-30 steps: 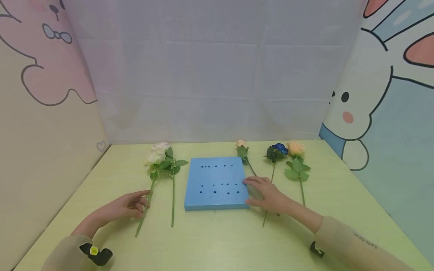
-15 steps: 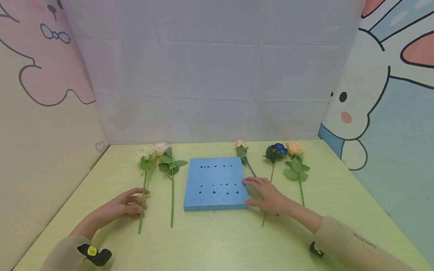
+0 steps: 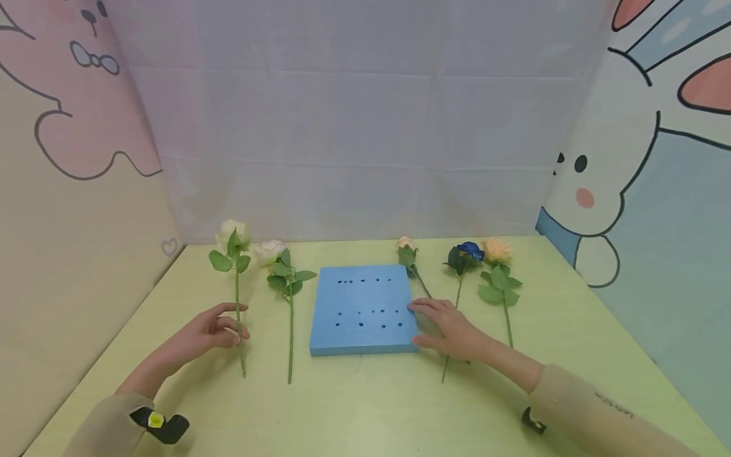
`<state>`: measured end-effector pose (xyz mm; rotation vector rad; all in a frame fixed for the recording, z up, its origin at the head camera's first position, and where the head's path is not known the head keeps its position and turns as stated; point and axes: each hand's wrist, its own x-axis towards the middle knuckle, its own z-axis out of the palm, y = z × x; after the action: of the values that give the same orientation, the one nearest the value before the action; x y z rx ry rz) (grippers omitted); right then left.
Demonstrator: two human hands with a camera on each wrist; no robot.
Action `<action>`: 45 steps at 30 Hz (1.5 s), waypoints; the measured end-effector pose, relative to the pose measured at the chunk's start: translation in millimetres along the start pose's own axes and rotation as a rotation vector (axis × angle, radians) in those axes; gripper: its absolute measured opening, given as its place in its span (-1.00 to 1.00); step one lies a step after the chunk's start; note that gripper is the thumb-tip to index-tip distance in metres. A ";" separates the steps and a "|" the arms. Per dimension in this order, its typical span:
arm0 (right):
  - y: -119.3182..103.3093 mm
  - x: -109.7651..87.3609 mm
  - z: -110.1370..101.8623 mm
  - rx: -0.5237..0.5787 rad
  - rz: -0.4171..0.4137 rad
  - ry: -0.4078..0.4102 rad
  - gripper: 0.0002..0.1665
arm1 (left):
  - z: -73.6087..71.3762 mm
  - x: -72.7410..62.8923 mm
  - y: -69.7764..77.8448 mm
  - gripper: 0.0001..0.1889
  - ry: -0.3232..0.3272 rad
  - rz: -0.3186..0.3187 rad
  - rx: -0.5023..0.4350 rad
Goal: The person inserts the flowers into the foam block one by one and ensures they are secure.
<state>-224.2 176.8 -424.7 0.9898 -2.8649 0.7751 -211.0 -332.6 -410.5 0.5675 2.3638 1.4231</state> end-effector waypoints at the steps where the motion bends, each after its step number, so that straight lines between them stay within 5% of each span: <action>1: 0.1 0.1 0.2 0.001 0.001 -0.001 -0.25 | 0.3 1.1 1.2 -0.37 0.010 -0.002 0.008; 15: 0.3 -0.7 0.4 -0.011 -0.003 0.014 -0.26 | 5.5 32.1 22.6 -0.63 0.192 0.023 0.077; 28: -0.7 -1.5 0.7 -0.005 0.006 0.015 -0.26 | 8.2 69.6 34.0 -0.65 0.161 0.075 -0.002; 45: -2.2 -1.3 0.6 -0.016 -0.002 0.015 -0.26 | 23.2 127.6 63.7 -0.76 0.185 0.105 0.052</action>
<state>-221.8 175.8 -424.4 0.9814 -2.8525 0.7553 -300.4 -225.4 -373.2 0.6049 2.5555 1.5229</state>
